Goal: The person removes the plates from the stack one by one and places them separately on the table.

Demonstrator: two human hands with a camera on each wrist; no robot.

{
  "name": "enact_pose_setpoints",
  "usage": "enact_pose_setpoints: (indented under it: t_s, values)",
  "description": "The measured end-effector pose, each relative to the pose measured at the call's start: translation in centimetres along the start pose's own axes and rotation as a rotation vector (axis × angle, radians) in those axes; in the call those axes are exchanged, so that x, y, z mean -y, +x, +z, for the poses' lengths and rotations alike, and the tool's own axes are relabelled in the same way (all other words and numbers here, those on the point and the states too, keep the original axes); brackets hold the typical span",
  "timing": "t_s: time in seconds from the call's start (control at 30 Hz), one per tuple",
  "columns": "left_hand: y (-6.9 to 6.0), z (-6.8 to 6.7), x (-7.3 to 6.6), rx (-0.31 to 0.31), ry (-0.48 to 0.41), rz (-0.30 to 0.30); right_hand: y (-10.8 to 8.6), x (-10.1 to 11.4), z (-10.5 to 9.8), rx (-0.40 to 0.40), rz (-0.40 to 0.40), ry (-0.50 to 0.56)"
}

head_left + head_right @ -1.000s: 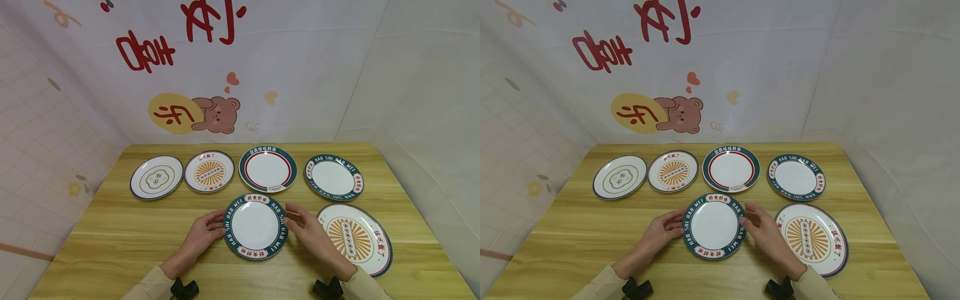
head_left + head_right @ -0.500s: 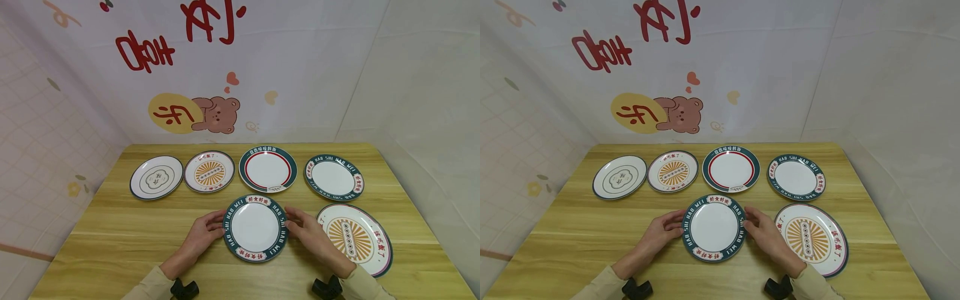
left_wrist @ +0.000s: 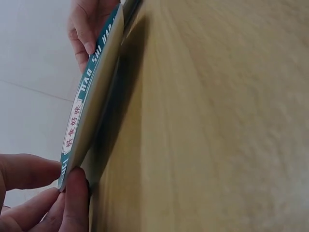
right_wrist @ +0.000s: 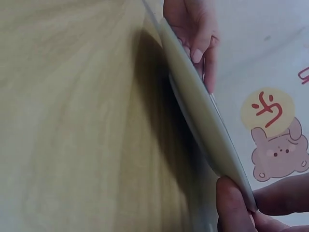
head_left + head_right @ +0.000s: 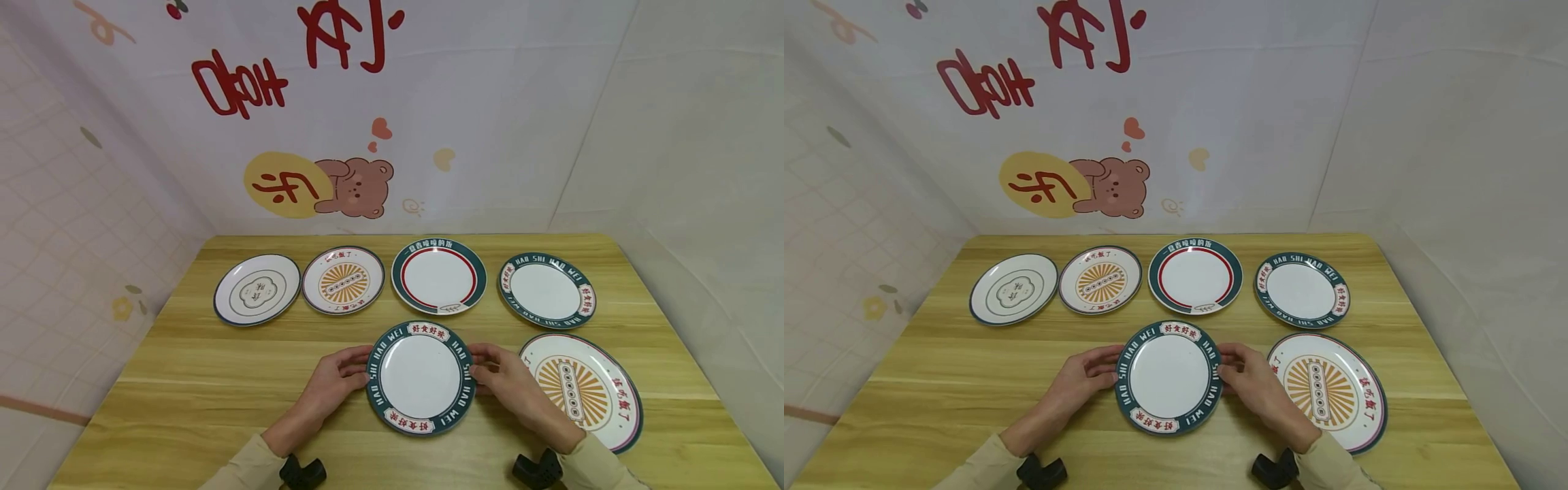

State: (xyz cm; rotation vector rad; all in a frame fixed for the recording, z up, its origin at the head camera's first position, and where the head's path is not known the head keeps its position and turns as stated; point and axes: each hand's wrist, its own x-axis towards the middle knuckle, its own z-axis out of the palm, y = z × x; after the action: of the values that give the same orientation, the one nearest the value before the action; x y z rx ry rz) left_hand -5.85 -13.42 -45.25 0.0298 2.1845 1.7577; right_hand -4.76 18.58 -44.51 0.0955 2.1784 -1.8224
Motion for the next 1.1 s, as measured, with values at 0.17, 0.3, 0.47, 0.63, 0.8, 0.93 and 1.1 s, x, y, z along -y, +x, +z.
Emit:
enact_pose_setpoints:
  t_s: [0.17,0.3,0.47,0.63,0.8,0.93,1.1]
  values:
    - [0.0,0.1,-0.5,0.010,-0.011,-0.023,-0.1,0.2,-0.7,0.028,-0.002,0.013]
    - [0.1,0.2,-0.9,0.034,-0.060,-0.029,-0.1,0.5,-1.3,0.031,0.007,0.004]
    - [0.1,0.2,-0.9,0.034,-0.126,-0.034,-0.2,0.7,-2.0,0.025,0.028,-0.021]
    - [0.1,-0.2,-0.8,0.003,-0.145,-0.037,-0.4,1.0,-2.8,0.050,0.015,-0.049]
    - [0.1,-0.5,-0.8,-0.030,-0.181,-0.022,-0.3,1.3,-3.5,0.090,0.000,-0.070]
    - [0.0,-0.6,-0.8,-0.050,-0.193,-0.024,0.0,1.4,-3.8,0.092,0.010,-0.086]
    - [-0.2,-0.7,-1.0,-0.075,-0.208,-0.034,0.2,1.4,-4.2,0.095,0.019,-0.101]
